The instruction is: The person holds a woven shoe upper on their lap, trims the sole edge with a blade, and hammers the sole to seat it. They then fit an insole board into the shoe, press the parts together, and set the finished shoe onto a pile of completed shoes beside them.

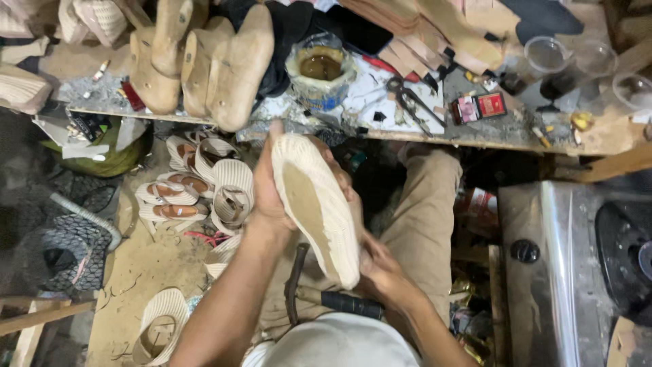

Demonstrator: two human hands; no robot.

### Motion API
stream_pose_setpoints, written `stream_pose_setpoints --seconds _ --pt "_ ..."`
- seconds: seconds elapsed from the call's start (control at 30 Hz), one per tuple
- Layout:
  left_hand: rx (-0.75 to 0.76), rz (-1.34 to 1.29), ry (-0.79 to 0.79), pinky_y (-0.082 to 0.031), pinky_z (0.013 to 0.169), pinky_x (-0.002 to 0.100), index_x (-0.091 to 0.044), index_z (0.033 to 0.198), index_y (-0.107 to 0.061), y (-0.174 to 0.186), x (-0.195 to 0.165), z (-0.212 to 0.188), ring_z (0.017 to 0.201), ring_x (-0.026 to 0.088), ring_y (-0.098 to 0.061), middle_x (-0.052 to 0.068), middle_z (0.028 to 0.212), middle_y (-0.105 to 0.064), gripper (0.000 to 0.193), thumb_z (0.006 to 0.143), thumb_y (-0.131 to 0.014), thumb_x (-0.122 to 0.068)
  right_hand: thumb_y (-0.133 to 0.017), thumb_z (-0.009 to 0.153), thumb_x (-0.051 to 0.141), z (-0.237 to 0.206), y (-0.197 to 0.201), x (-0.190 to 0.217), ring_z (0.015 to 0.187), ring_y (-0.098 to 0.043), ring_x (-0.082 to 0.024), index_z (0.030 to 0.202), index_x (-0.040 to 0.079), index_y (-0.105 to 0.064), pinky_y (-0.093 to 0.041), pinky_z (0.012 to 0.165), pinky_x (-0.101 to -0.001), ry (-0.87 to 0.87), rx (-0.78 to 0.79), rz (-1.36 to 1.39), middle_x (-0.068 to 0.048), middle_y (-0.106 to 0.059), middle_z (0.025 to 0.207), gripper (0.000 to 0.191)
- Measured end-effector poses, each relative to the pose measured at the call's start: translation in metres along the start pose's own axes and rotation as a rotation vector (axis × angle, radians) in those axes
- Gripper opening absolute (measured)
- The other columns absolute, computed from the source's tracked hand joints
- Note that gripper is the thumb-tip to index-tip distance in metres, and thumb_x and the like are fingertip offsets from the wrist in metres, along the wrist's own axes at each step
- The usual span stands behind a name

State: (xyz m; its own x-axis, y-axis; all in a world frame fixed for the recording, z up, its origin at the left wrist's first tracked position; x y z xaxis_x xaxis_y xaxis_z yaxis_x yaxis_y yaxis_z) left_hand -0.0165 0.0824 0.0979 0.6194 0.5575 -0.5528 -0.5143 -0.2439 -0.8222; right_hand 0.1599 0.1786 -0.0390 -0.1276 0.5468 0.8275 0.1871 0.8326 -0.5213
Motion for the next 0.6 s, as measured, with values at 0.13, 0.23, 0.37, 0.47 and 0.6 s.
stream_pose_setpoints --seconds 0.13,0.23,0.37,0.47,0.6 --pt "-0.270 -0.039 -0.026 -0.058 0.092 0.045 0.000 0.122 -0.065 0.005 -0.006 0.010 0.099 0.032 -0.072 0.021 0.107 -0.074 0.081 0.099 -0.029 -0.069 -0.072 0.091 0.014 -0.023 -0.013 0.015 0.120 -0.056 -0.034 0.148 0.000 -0.042 -0.049 0.101 -0.0518 0.012 -0.136 0.427 -0.020 -0.055 0.136 0.066" --pt "-0.335 -0.007 -0.030 -0.055 0.101 0.046 -0.001 0.133 -0.061 0.017 -0.004 0.010 0.110 0.031 -0.069 0.020 0.118 -0.072 0.084 0.097 -0.028 -0.070 -0.071 0.093 0.009 -0.035 -0.028 0.059 0.133 -0.055 -0.026 0.143 -0.005 -0.059 -0.041 0.111 -0.0361 0.429 -0.329 -0.653 -0.016 -0.055 0.143 0.053" --pt "-0.317 -0.166 -0.068 -0.056 0.099 0.048 0.005 0.127 -0.062 0.030 0.010 0.006 0.103 0.036 -0.070 0.022 0.112 -0.071 0.078 0.106 -0.033 -0.065 -0.073 0.091 0.009 -0.036 -0.048 0.076 0.130 -0.057 -0.025 0.139 -0.005 -0.061 -0.046 0.109 -0.0339 0.544 -0.319 -0.844 -0.015 -0.054 0.141 0.052" --pt "-0.254 -0.124 -0.096 -0.058 0.089 0.048 0.004 0.117 -0.063 0.035 0.011 0.005 0.096 0.036 -0.071 0.022 0.102 -0.072 0.082 0.103 -0.032 -0.070 -0.074 0.090 0.009 -0.039 -0.056 0.081 0.132 -0.055 -0.026 0.138 -0.007 -0.060 -0.044 0.112 -0.0341 0.645 -0.276 -0.877 -0.016 -0.053 0.143 0.053" --pt "-0.290 -0.066 -0.079 -0.059 0.091 0.047 0.000 0.120 -0.064 0.044 0.006 0.006 0.100 0.033 -0.071 0.019 0.105 -0.072 0.064 0.105 -0.041 -0.058 -0.069 0.094 0.011 -0.037 -0.049 0.077 0.130 -0.057 -0.026 0.139 -0.010 -0.060 -0.043 0.111 -0.0340 0.503 -0.339 -0.696 -0.017 -0.058 0.139 0.050"
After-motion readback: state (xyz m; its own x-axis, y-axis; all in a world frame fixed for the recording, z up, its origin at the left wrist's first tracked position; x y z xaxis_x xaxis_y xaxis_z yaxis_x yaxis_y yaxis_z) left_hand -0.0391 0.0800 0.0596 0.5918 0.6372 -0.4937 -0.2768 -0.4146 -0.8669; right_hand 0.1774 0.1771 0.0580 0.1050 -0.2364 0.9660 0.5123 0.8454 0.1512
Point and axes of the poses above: each hand's wrist, its own z-axis towards the middle knuckle, its own y-axis out of the back of the hand, x = y × z, the point moved 5 cm from there along z, towards the middle knuckle
